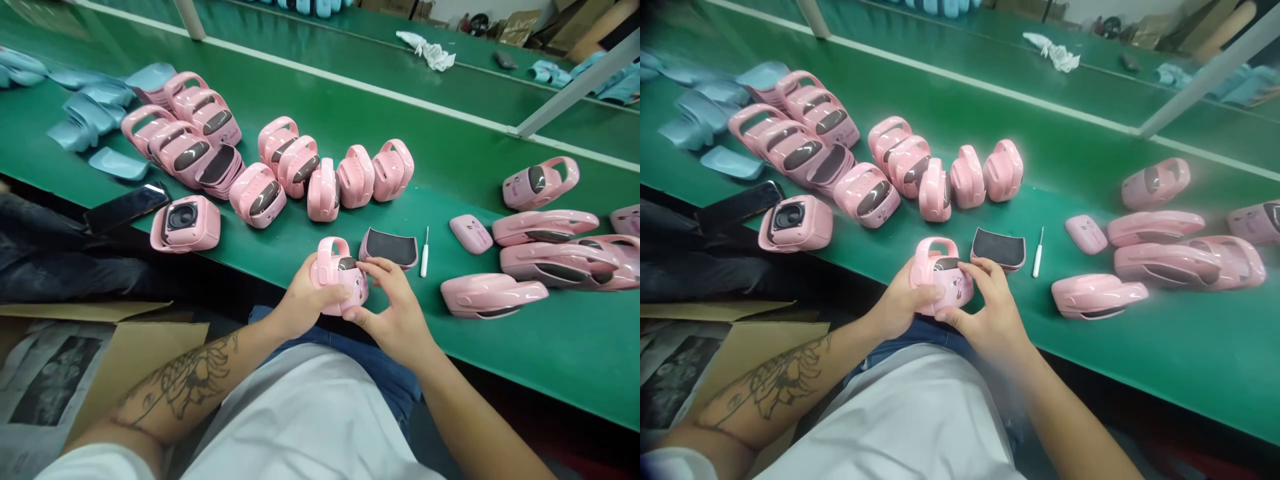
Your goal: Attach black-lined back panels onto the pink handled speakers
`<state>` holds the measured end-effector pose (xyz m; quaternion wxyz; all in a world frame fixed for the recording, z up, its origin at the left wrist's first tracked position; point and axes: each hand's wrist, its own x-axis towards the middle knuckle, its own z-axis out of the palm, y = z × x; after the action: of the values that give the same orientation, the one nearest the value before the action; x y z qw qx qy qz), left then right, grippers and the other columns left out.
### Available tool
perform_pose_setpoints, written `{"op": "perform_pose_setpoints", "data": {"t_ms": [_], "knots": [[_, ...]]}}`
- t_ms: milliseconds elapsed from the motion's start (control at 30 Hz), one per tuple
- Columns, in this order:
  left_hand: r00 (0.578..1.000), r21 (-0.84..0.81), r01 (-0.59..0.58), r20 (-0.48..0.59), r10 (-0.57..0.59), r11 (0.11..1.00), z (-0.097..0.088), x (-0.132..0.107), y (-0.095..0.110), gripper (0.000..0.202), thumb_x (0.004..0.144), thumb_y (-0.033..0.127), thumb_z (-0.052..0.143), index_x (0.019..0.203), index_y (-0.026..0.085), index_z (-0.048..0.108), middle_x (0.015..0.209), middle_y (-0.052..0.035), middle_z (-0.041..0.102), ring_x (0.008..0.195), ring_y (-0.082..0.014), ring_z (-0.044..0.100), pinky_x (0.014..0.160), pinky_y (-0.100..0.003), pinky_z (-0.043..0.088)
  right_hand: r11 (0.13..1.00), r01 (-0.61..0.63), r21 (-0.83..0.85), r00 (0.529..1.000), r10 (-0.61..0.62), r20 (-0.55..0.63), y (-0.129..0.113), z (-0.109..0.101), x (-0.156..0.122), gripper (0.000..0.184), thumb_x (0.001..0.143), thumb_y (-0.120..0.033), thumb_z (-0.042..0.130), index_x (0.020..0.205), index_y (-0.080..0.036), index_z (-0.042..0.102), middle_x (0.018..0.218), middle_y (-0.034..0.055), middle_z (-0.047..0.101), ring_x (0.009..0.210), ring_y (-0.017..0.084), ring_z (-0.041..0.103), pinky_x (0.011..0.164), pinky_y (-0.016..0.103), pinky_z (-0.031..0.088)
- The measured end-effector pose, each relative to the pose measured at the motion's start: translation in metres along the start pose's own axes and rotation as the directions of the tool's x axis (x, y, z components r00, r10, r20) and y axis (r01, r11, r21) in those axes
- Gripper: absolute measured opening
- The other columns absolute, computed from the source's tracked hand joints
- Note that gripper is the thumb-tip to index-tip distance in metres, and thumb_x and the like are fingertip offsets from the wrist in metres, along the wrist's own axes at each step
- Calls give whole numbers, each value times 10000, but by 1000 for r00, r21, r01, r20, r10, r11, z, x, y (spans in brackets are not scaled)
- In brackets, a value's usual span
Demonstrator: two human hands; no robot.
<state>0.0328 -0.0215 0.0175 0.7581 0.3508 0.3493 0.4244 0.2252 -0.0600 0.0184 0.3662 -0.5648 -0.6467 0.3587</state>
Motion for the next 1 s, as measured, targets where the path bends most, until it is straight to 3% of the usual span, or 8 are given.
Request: {"op": "perform_pose_setpoints", "data": {"t_ms": [133,333,533,700,833,1000], "knots": [[990,-14,82,120,-80,996,2,9,5,550,793,273,808,1292,218,583,989,-26,666,906,-214,663,792,-325,558,973,211,-90,972,-199,128,7,-14,5,722,901,-512,826,1528,-292,545,1487,145,576,1423,339,566,1200,571,496],[976,-8,118,183,-115,993,-1,14,8,494,819,291,779,1269,229,584,1068,-51,708,940,-233,692,819,-327,543,931,337,-139,936,-316,155,10,-20,11,764,892,-467,850,1573,-352,524,1367,110,595,1283,317,627,1111,523,556],[971,-15,116,211,-110,993,-1,12,10,450,802,258,784,1207,211,595,1006,-39,699,926,-227,693,841,-335,546,939,334,-79,930,-315,190,8,-25,16,736,856,-479,881,1511,-337,577,1260,95,570,1188,304,614,1028,498,574],[976,-52,93,203,-81,994,1,9,6,497,805,238,759,1272,206,593,1024,-48,721,926,-241,709,877,-378,562,937,349,-26,925,-340,171,8,-23,17,693,839,-499,893,1434,-321,584,1219,85,552,1190,299,591,1035,510,557],[986,-42,108,131,-102,993,4,8,2,391,811,247,752,1178,184,631,988,-42,718,887,-225,702,859,-365,563,937,347,-35,929,-338,150,11,-17,18,686,841,-582,865,1405,-310,584,1220,83,563,1180,299,602,1042,524,554],[990,-47,128,67,-124,991,5,9,2,400,806,279,745,1184,184,656,1030,-60,757,884,-231,719,828,-350,576,938,340,-69,937,-332,105,13,-11,18,706,829,-618,857,1413,-324,593,1229,93,575,1199,321,611,1069,558,550]]}}
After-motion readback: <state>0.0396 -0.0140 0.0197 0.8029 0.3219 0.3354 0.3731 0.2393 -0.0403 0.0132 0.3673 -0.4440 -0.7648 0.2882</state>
